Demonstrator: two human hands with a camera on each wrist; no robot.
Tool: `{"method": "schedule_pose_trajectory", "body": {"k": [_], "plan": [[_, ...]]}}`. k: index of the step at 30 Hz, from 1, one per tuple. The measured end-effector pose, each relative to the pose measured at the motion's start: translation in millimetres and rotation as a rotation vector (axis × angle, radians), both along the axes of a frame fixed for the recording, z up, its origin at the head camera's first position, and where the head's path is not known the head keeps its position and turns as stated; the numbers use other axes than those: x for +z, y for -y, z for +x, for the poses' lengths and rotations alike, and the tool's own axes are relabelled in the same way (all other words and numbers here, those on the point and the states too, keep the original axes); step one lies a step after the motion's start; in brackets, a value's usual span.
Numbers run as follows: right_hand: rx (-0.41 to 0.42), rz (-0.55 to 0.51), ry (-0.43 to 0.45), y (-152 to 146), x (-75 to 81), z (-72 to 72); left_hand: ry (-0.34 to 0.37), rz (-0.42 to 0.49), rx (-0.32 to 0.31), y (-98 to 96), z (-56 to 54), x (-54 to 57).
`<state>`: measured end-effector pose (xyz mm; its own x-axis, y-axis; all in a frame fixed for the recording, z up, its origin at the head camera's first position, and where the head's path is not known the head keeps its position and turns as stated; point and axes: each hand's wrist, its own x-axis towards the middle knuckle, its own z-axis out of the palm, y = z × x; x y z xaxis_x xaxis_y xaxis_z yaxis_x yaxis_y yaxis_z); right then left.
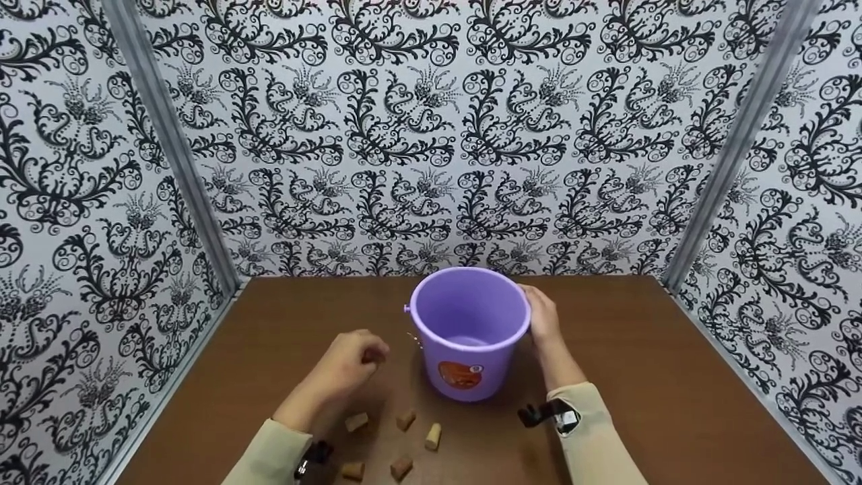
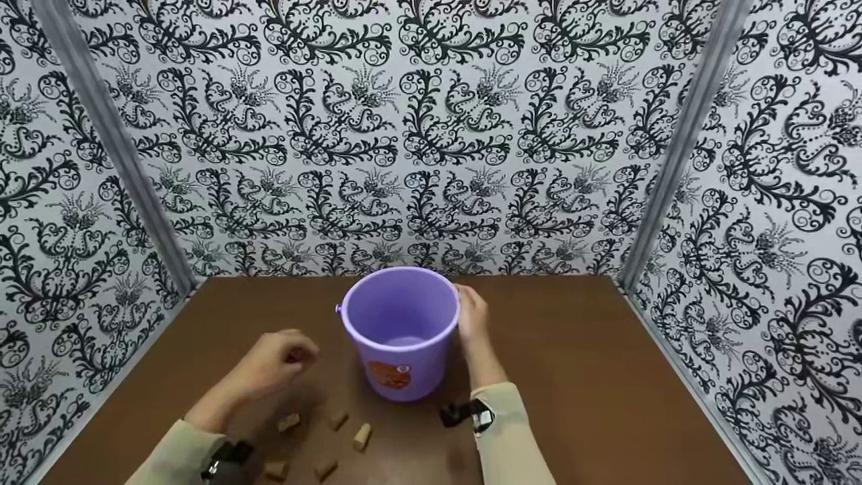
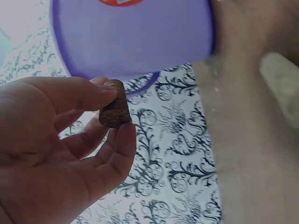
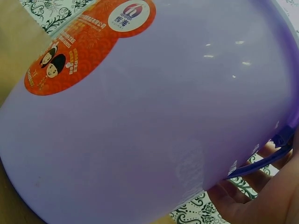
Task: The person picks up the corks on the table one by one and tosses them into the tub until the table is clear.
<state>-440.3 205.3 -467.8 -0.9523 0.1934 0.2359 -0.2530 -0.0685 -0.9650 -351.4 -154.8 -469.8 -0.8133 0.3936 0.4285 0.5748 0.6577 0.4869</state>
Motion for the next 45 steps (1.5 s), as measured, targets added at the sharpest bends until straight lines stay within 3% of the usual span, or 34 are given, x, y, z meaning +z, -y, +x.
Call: {"method": "schedule_pose_trajectory", "body": {"k": [8,16,25,33,40,45], "plan": [[-0.001,0.020,0.030,0,3.0,-0.2,0.021,0.081,-0.013,-13.3,8.5,14.1],[0.014,0.035,0.045,3,27.0,23.1,-0.011,0.122,-0.021,-20.2,12.4,26.8],[-0.024,0.025,0.047,-1,1.6,-0.6,-0.048,0.167,0.011,-29.6,12.2,40.7],[-0.042,0.030,0.021,-1,0.1,-1.4,-0.027,0.190,0.018,-39.3,11.3,47.4],[-0.035,0.003,0.007,-1,0.1,-3.3,-0.075,0.193,0.013,-47.3,4.9,54.8],[-0.020,-0.033,0.013,2,-0.1,-1.5,-0.064,0.197,0.017,-52.0,3.0,57.6]]}}
